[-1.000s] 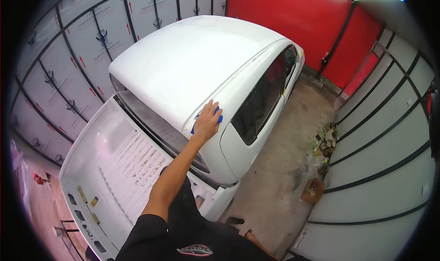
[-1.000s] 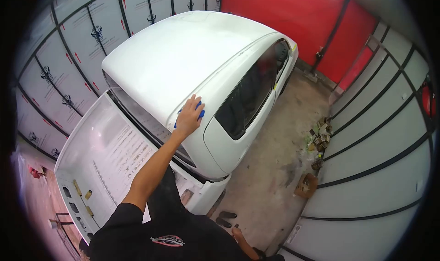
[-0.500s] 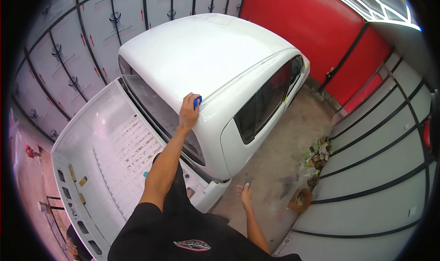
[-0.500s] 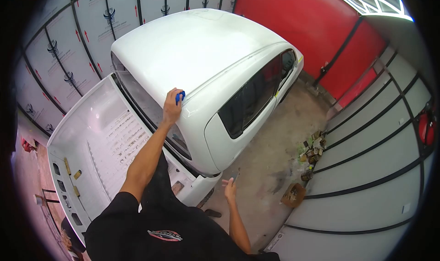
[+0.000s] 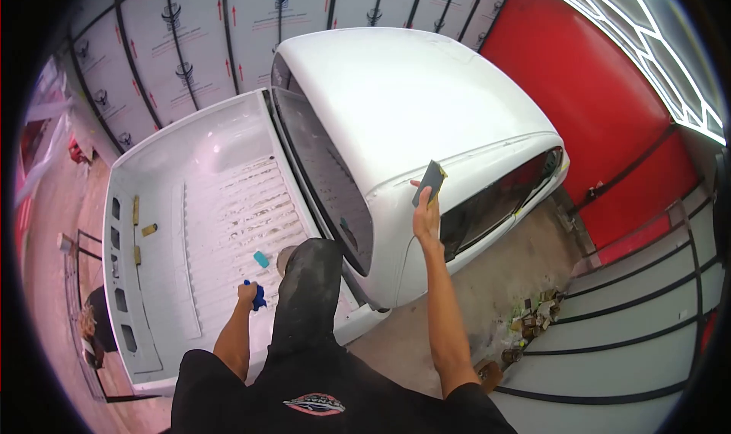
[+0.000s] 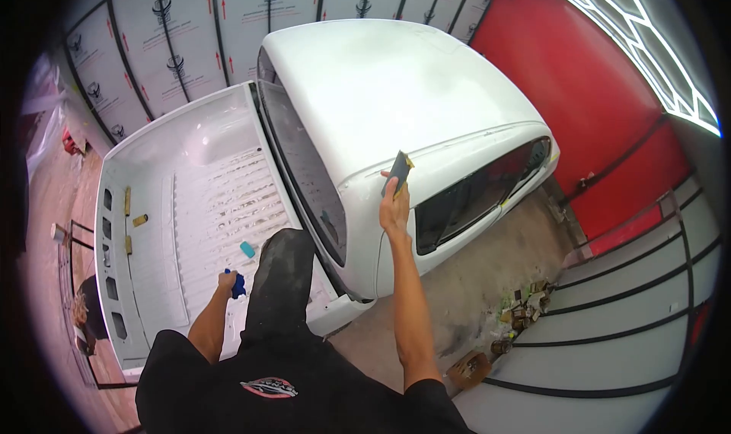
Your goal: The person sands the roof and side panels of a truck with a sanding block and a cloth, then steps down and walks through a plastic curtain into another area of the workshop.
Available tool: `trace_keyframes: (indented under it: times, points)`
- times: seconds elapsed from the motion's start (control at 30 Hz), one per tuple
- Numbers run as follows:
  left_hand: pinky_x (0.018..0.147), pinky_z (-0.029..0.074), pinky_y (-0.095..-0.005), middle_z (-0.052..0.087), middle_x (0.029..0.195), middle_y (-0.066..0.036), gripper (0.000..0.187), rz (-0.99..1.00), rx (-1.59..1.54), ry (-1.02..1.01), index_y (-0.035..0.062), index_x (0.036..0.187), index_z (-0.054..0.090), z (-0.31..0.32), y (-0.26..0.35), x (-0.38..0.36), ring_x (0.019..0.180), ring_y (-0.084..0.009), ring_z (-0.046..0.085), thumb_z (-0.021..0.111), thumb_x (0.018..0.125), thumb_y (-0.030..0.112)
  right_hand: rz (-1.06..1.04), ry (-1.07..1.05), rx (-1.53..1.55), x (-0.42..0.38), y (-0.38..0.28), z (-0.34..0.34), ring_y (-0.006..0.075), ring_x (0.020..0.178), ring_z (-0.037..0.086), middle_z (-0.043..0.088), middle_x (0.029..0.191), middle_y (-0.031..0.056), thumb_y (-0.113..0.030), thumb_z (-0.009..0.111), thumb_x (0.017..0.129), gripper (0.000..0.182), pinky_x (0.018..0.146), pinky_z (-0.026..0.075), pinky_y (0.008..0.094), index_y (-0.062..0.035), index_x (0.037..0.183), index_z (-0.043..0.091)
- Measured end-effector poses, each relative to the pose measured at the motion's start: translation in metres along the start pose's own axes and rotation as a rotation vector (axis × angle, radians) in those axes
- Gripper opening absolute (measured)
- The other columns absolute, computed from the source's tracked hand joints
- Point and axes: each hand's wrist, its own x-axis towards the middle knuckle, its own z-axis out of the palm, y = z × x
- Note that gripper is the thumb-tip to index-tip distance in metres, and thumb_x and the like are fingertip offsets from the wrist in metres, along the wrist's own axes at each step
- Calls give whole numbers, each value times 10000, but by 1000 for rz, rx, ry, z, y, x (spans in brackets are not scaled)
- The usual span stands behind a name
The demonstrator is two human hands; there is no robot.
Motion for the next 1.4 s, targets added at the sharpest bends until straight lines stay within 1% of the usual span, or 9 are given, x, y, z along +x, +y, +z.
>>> trace_keyframes:
  times: [0.07, 0.17, 0.37, 0.5, 0.87, 1.03, 1.17, 1.27, 1.4]
  points:
    - [567, 636, -460, 735, 896, -158, 274, -147, -81, 14, -61, 1072, 676, -37, -59, -43, 711, -280, 761, 731, 955, 181, 44, -44, -65, 35, 35, 23, 398, 1165, 630, 684, 1273, 251, -518, 321, 1195, 650, 1037, 462, 475, -29, 1238, 747]
    - [578, 637, -458, 734, 903, -158, 272, -250, -132, 52, -49, 1052, 685, -79, -142, -70, 711, -280, 760, 728, 972, 207, -85, 236, 68, 42, 61, 54, 363, 1038, 643, 666, 1139, 170, -414, 437, 1184, 505, 964, 489, 439, -19, 1115, 744]
    - [515, 605, -443, 706, 820, -125, 298, -393, -302, 78, -42, 1031, 677, -101, -159, -118, 625, -264, 721, 741, 996, 247, -179, 137, -145, 39, 54, 48, 388, 1110, 643, 682, 1194, 167, -401, 441, 1162, 447, 991, 498, 471, -50, 1154, 717]
    - [893, 603, -628, 745, 1104, -162, 399, -400, -250, -239, 8, 1226, 653, -84, -138, -86, 980, -339, 766, 705, 1026, 349, -152, 146, -129, 38, 56, 52, 389, 1164, 619, 684, 1206, 151, -410, 428, 1166, 443, 1042, 473, 466, -77, 1150, 719]
    - [883, 606, -592, 768, 1112, -153, 360, -2, 117, -367, 8, 1216, 677, -22, -52, -92, 990, -347, 771, 668, 1048, 326, -224, 165, -245, 40, 50, 52, 360, 1228, 562, 685, 1155, 133, -371, 422, 1163, 416, 1164, 375, 471, -79, 1063, 702]
    - [878, 607, -575, 779, 1116, -149, 346, 241, 630, -487, 8, 1212, 688, -1, -75, -120, 994, -351, 773, 651, 1058, 315, -270, 105, -322, 46, 67, 50, 385, 1255, 553, 679, 1186, 172, -377, 511, 1135, 387, 1178, 373, 506, -61, 1239, 708]
    - [874, 607, -562, 788, 1119, -145, 336, 513, 947, -519, 8, 1208, 697, 34, -108, -147, 997, -354, 775, 637, 1066, 307, -272, 160, -303, 44, 59, 54, 306, 1348, 564, 690, 1372, 110, -410, 506, 1148, 411, 1225, 346, 456, -127, 1372, 702]
    - [871, 608, -552, 794, 1121, -143, 331, 717, 1067, -412, 8, 1206, 704, 65, -129, -166, 1000, -357, 777, 627, 1072, 301, -187, 123, -330, 45, 54, 52, 300, 1347, 567, 685, 1373, 111, -420, 513, 1147, 407, 1174, 403, 467, -136, 1359, 714]
    - [867, 609, -539, 803, 1124, -139, 325, 872, 1120, -190, 8, 1202, 713, 94, -155, -185, 1003, -360, 778, 614, 1080, 292, -157, 25, -207, 63, 48, 45, 331, 997, 691, 690, 1093, 117, -338, 581, 1105, 327, 922, 540, 458, -160, 1330, 738]
